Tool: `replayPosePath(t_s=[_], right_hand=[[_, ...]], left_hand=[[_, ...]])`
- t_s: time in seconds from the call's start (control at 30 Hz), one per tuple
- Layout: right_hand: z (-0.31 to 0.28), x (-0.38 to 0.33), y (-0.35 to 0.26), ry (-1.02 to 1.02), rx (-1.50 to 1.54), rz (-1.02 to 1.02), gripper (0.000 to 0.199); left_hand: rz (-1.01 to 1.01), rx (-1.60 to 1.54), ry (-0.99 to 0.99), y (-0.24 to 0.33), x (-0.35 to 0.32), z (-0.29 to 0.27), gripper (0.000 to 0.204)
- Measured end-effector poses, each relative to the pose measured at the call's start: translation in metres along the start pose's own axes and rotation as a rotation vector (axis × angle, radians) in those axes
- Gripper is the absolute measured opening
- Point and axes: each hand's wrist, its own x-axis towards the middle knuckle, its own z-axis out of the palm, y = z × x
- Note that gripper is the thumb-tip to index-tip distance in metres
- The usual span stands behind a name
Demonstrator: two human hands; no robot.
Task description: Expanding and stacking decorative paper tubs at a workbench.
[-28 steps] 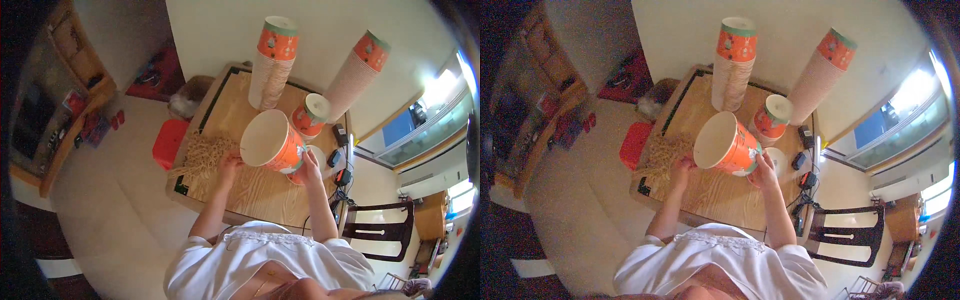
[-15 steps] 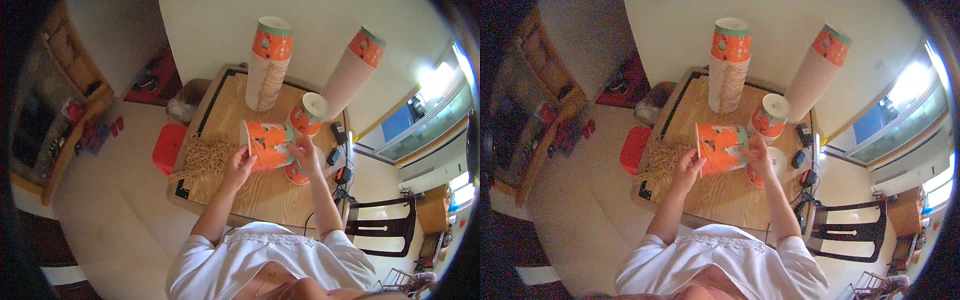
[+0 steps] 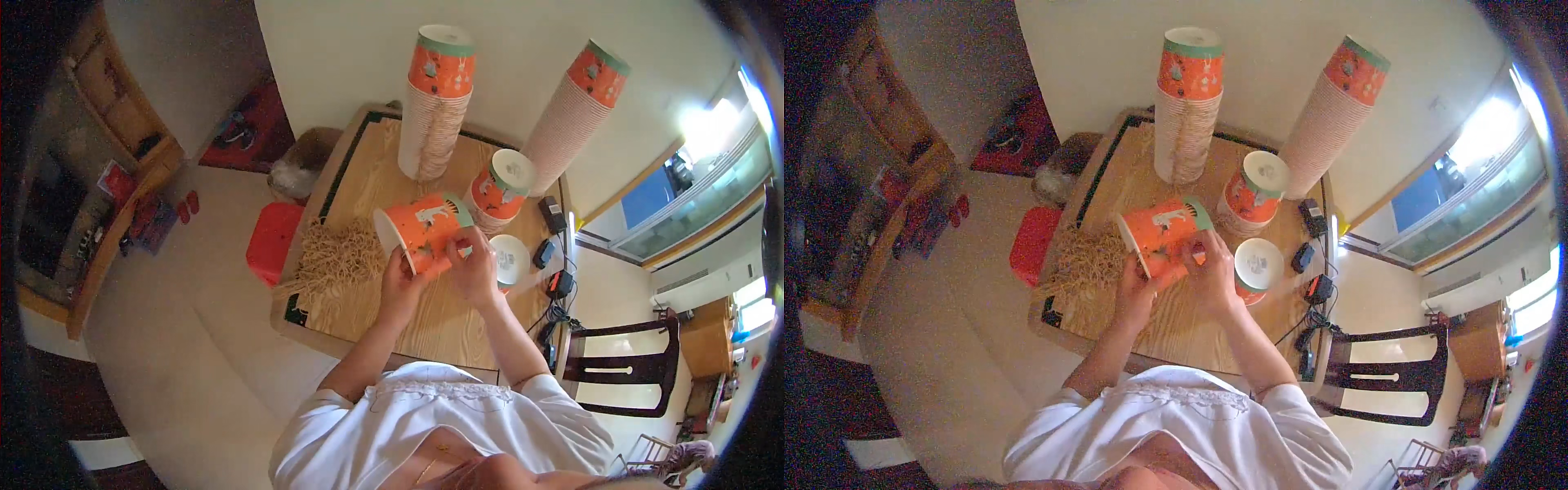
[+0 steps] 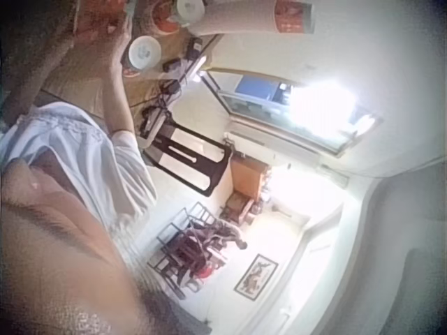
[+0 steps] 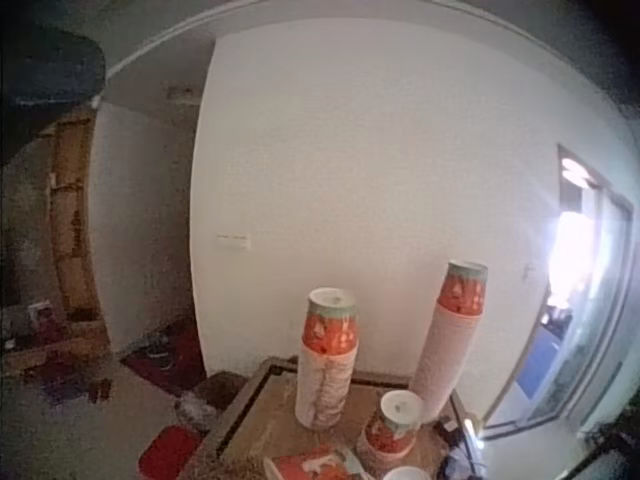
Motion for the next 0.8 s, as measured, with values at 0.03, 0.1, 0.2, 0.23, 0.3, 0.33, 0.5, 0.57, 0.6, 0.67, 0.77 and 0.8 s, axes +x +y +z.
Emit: replayPosePath(t_s=[0.03, 0.1, 0.2, 0.23, 0.3, 0.33, 0.5, 0.57, 0.6, 0.67, 0.77, 0.8], right_hand=[[-0.001, -0.001, 0.003, 0.002, -0.002, 0.0, 0.012], [-0.001, -0.002, 0.002, -0.111, 0.076, -0.023, 0.015], [-0.005, -0.012, -0.008, -0.143, -0.006, -0.075, 0.02], [-0.004, -0.017, -0.007, -0.144, -0.006, -0.074, 0.02], [0.002, -0.029, -0.003, -0.14, -0.09, -0.176, 0.024], [0.007, -0.034, 0.002, -0.132, -0.055, -0.146, 0.023], [0.004, -0.038, 0.007, -0.195, 0.063, 0.024, 0.017], [0.002, -0.034, -0.001, -0.162, 0.322, 0.284, 0.008], [0.001, -0.034, 0.0, -0.16, 0.322, 0.288, 0.008], [0.0, -0.033, 0.005, -0.182, 0.344, 0.229, 0.008], [-0.014, -0.023, -0.007, -0.372, 0.117, 0.17, 0.012], [-0.015, -0.022, -0.007, -0.372, 0.118, 0.171, 0.012]], left_hand=[[0.0, -0.001, -0.002, 0.003, 0.001, 0.0, 0.044], [-0.243, -0.53, 0.039, 0.009, 0.004, -0.002, 0.048], [-0.309, -0.46, 0.154, -0.004, 0.007, -0.009, 0.047], [-0.343, -0.417, 0.184, -0.004, 0.008, -0.008, 0.046], [-0.394, -0.466, 0.193, -0.009, 0.008, -0.011, 0.043], [-0.444, -0.514, 0.202, -0.013, 0.008, -0.012, 0.041], [-0.345, -0.611, 0.135, -0.026, 0.004, -0.016, 0.032], [-0.332, -0.526, 0.16, -0.027, 0.0, -0.017, 0.03], [-0.347, -0.497, 0.132, -0.026, -0.004, -0.018, 0.029], [-0.366, -0.466, 0.105, -0.026, -0.009, -0.021, 0.028], [-0.374, -0.385, 0.058, -0.025, -0.013, -0.031, 0.025], [-0.375, -0.276, 0.02, -0.021, -0.013, -0.032, 0.024]])
